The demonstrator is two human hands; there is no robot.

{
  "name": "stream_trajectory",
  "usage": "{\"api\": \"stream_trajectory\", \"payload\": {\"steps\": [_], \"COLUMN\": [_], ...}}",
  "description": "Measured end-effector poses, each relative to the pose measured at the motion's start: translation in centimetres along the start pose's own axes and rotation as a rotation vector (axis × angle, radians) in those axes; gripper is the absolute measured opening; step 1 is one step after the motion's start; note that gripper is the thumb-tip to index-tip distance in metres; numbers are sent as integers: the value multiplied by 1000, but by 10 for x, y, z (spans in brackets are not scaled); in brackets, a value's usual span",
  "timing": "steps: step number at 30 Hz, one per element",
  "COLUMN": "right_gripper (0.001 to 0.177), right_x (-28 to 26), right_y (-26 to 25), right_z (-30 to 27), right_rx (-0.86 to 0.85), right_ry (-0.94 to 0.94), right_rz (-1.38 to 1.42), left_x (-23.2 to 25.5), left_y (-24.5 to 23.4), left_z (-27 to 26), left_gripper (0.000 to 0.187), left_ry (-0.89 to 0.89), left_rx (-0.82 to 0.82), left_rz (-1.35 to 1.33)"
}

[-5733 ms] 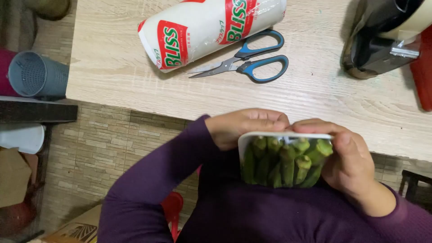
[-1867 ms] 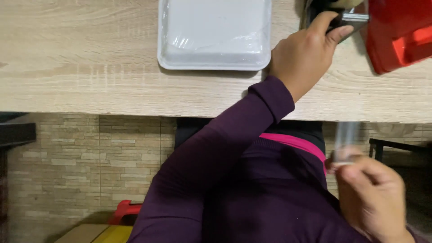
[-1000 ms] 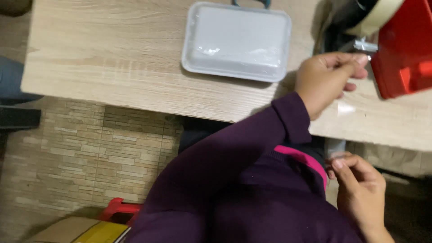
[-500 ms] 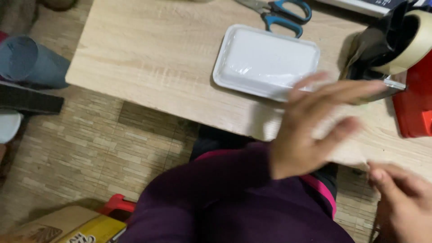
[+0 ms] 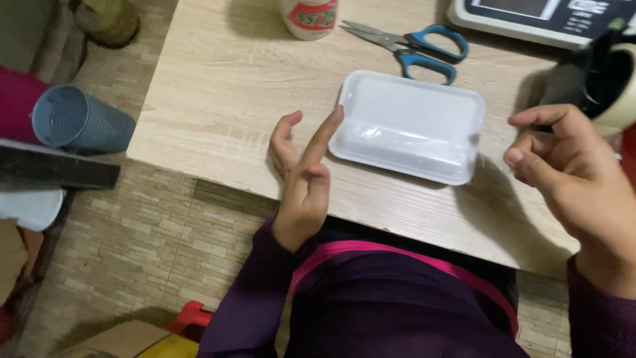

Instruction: Wrapping fresh okra in plastic trays using plastic film and tape for retail sale.

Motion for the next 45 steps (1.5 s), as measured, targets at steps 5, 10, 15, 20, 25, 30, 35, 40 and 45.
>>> {"api": "stream_trajectory", "payload": {"steps": [5,10,15,20,25,30,35,40,45], "right_gripper": [31,29,29,35,48,54,53,53,56], "right_x": [11,10,9,19,6,0,-4,9,18], "right_y": [10,16,19,26,29,32,34,34,31], "right_z": [13,15,15,15,14,12,9,10,11], "right_rx": [-6,-26,-38,-52,-26,-42,-11,-7,26], "right_ry": [114,131,117,66,149,240,206,157,170], "right_rz": [-85,-104,-169,-300,-509,-579,-544,-544,-484], "left_x": [-21,-25,-28,-28,-29,-44,-7,16,-23], "left_y": [-4,-5,-5,-2,-4,-12,-24,46,64], "left_z": [3,5,4,5,4,10,12,16,26], "left_gripper": [85,73,74,47,57,51,64,87,89], "left_ry": [10,-24,-7,-14,-11,-19,140,310,191], "left_rx": [-68,-63,-16,-34,-31,-20,343,26,-109], "left_rz": [197,201,253,416,517,491,522,689,396]}}
Point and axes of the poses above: each hand's wrist, its own z-axis towards the middle knuckle, its own y-axis out of the palm, x = y × z, the point moved 6 cm from there along z, towards the middle knuckle, and after that the axes turned 10 degrees about -z, right-handed, at the moved point
